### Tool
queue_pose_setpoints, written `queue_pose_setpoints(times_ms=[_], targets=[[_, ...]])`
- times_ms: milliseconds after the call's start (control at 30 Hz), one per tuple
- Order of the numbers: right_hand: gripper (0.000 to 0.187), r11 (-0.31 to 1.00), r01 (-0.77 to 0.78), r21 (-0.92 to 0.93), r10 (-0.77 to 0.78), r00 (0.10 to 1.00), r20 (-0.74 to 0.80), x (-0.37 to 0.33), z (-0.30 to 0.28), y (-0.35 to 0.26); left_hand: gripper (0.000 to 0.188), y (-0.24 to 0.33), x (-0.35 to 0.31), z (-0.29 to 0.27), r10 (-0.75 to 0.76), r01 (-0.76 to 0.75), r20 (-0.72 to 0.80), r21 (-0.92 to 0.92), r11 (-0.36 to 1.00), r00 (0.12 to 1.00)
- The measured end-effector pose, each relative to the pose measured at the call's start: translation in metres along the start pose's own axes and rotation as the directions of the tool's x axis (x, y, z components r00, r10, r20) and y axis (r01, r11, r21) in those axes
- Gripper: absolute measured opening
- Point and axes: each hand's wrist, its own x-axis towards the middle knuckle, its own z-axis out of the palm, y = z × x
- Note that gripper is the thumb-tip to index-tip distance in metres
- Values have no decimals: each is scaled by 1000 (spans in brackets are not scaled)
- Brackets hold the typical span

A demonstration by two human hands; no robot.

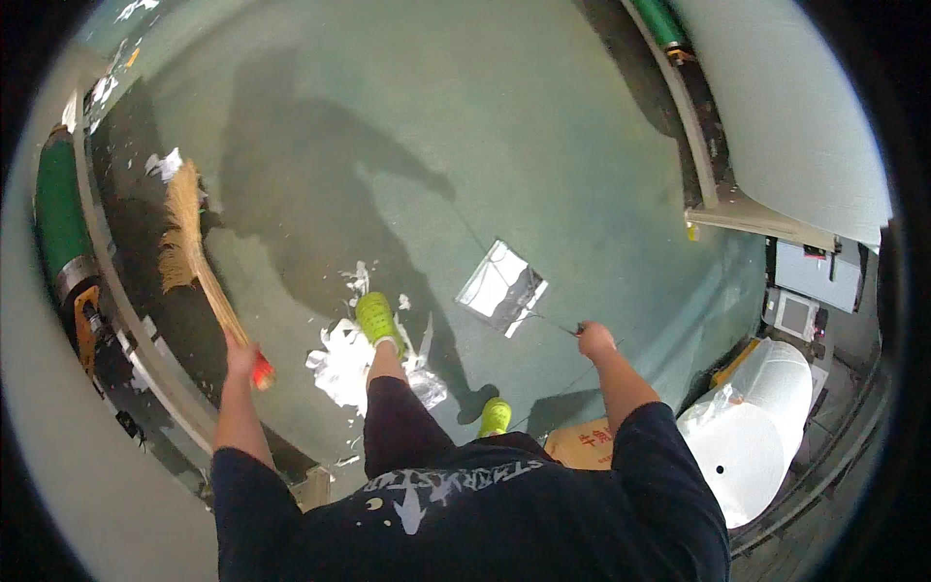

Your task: The person sweeps shredded white material from the floor using a broom and dustpan, placing the debris into a cardboard box and moving the box to different areas of the workspace.

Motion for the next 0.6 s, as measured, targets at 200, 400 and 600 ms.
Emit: queue_pose_setpoints(times_ms=[200,400,600], targets=[[23,995,86,-44,-87,996,-36,25,28,41,82,-51,-105,34,-13,-24,200,185,983,980],[27,982,180,50,-172,977,-125,11,37,84,88,-118,-203,44,51,-146,332,267,953,942],[15,904,389,179,-316,889,-332,-6,90,183,90,-193,-310,83,-144,-50,201,731,680,969]])
